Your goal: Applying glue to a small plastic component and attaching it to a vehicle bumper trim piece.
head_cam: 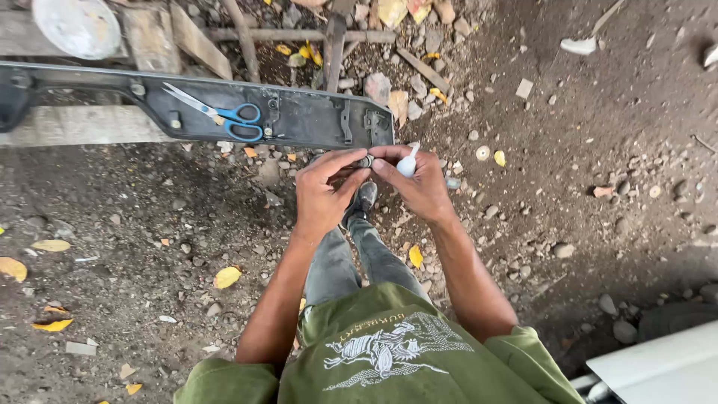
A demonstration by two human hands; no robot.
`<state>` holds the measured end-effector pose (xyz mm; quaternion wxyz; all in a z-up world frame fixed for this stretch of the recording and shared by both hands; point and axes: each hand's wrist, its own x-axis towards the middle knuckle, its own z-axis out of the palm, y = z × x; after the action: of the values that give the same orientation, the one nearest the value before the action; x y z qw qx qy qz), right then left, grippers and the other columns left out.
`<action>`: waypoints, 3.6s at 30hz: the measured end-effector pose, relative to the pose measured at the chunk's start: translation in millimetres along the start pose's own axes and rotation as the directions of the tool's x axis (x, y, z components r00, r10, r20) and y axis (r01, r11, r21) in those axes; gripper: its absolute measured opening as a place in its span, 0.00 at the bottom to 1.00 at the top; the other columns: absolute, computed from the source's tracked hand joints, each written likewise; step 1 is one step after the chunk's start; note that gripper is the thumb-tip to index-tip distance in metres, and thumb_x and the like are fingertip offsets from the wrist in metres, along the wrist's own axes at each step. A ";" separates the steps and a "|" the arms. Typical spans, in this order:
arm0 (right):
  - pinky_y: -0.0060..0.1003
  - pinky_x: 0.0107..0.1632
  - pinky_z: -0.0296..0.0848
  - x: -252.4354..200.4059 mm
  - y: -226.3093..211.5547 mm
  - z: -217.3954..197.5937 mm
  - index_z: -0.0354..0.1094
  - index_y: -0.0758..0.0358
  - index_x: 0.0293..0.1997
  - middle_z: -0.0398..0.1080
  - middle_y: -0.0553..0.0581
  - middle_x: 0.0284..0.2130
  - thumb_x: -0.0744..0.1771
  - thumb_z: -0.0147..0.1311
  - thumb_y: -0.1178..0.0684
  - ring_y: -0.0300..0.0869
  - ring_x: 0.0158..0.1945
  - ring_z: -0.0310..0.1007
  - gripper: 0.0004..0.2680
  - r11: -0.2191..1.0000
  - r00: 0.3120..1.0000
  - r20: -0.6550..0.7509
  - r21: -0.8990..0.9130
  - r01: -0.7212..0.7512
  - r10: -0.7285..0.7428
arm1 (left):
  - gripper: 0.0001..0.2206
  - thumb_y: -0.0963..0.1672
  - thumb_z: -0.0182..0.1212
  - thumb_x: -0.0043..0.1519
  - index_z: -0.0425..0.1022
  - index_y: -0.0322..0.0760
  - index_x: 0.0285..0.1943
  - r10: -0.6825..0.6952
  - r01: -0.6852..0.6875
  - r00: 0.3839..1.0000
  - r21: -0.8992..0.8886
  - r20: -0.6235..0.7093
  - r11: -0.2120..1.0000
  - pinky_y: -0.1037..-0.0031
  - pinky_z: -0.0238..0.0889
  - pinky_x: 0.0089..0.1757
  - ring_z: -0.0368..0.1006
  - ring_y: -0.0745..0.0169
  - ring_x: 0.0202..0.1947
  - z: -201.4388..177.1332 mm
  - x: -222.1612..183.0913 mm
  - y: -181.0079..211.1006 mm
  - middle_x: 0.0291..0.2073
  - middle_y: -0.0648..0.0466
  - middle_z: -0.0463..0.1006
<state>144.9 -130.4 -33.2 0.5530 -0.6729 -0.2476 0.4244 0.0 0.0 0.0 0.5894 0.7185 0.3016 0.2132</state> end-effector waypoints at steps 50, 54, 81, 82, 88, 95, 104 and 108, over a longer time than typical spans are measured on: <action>0.36 0.43 0.81 13.3 -197.2 -33.8 0.71 0.79 0.50 0.77 0.65 0.38 0.66 0.58 0.65 0.45 0.36 0.80 0.09 0.752 0.936 0.338 0.641 -0.154 -0.097 | 0.16 0.37 0.71 0.62 0.80 0.37 0.59 0.459 -0.457 0.888 0.111 0.009 0.883 0.76 0.78 0.43 0.83 0.64 0.41 -55.0 19.4 215.5 0.45 0.51 0.81; 0.37 0.44 0.81 12.2 -201.4 -39.3 0.72 0.79 0.50 0.77 0.66 0.37 0.67 0.58 0.66 0.46 0.37 0.80 0.08 0.786 0.923 0.353 0.609 -0.102 -0.154 | 0.15 0.37 0.71 0.62 0.80 0.37 0.57 0.505 -0.496 0.863 0.132 -0.036 0.858 0.76 0.77 0.42 0.84 0.64 0.40 -47.2 16.3 218.2 0.43 0.51 0.82; 0.32 0.47 0.80 -8.0 -191.4 -42.9 0.74 0.72 0.48 0.77 0.59 0.40 0.64 0.67 0.64 0.39 0.41 0.79 0.10 0.829 0.840 0.187 0.370 0.420 -0.509 | 0.10 0.38 0.70 0.65 0.81 0.36 0.55 0.556 -0.543 0.830 0.158 -0.046 0.825 0.74 0.77 0.49 0.83 0.62 0.48 -36.4 -11.1 225.2 0.51 0.53 0.82; 0.32 0.47 0.80 -9.0 -193.3 -43.6 0.74 0.72 0.48 0.77 0.59 0.40 0.64 0.67 0.64 0.39 0.41 0.79 0.10 0.829 0.840 0.187 0.369 0.420 -0.509 | 0.10 0.38 0.70 0.65 0.81 0.36 0.55 0.556 -0.543 0.830 0.157 -0.046 0.825 0.74 0.77 0.49 0.83 0.62 0.48 -35.9 -12.8 222.0 0.51 0.53 0.82; 0.32 0.44 0.78 -18.7 -213.7 -43.6 0.76 0.69 0.45 0.78 0.59 0.37 0.63 0.68 0.63 0.39 0.39 0.79 0.09 0.660 0.626 0.237 0.105 0.744 -0.743 | 0.15 0.35 0.67 0.64 0.75 0.28 0.60 0.324 -0.316 0.945 -0.340 -0.036 0.886 0.71 0.75 0.57 0.77 0.61 0.57 -35.3 -22.0 207.8 0.58 0.46 0.77; 0.32 0.44 0.80 -12.0 -199.0 -48.6 0.77 0.65 0.47 0.79 0.60 0.40 0.62 0.70 0.62 0.40 0.41 0.81 0.11 0.634 0.586 0.288 0.105 0.766 -0.757 | 0.21 0.36 0.69 0.60 0.73 0.24 0.63 0.141 -0.121 0.989 -0.348 0.033 0.930 0.72 0.75 0.55 0.79 0.62 0.54 -38.9 -27.5 205.7 0.54 0.43 0.81; 0.33 0.50 0.80 -15.2 -198.5 -52.4 0.77 0.62 0.50 0.78 0.60 0.45 0.62 0.70 0.63 0.41 0.47 0.80 0.13 0.727 0.642 0.357 0.201 0.657 -0.678 | 0.23 0.38 0.74 0.56 0.75 0.27 0.61 0.255 -0.259 0.965 -0.075 -0.058 0.963 0.74 0.80 0.48 0.83 0.65 0.46 -34.7 -30.7 218.6 0.49 0.46 0.85; 0.31 0.47 0.76 -19.9 -195.6 -52.0 0.78 0.60 0.50 0.75 0.58 0.45 0.61 0.71 0.64 0.38 0.44 0.77 0.14 0.750 0.657 0.371 0.227 0.621 -0.657 | 0.26 0.39 0.75 0.54 0.74 0.28 0.63 0.307 -0.308 0.951 -0.051 -0.029 0.950 0.75 0.80 0.47 0.83 0.66 0.43 -34.7 -29.6 215.3 0.44 0.49 0.85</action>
<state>205.2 -122.1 160.9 0.6246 -0.4094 -0.5659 0.3493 -5.3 -21.9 218.9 0.5654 0.7378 0.1864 0.3181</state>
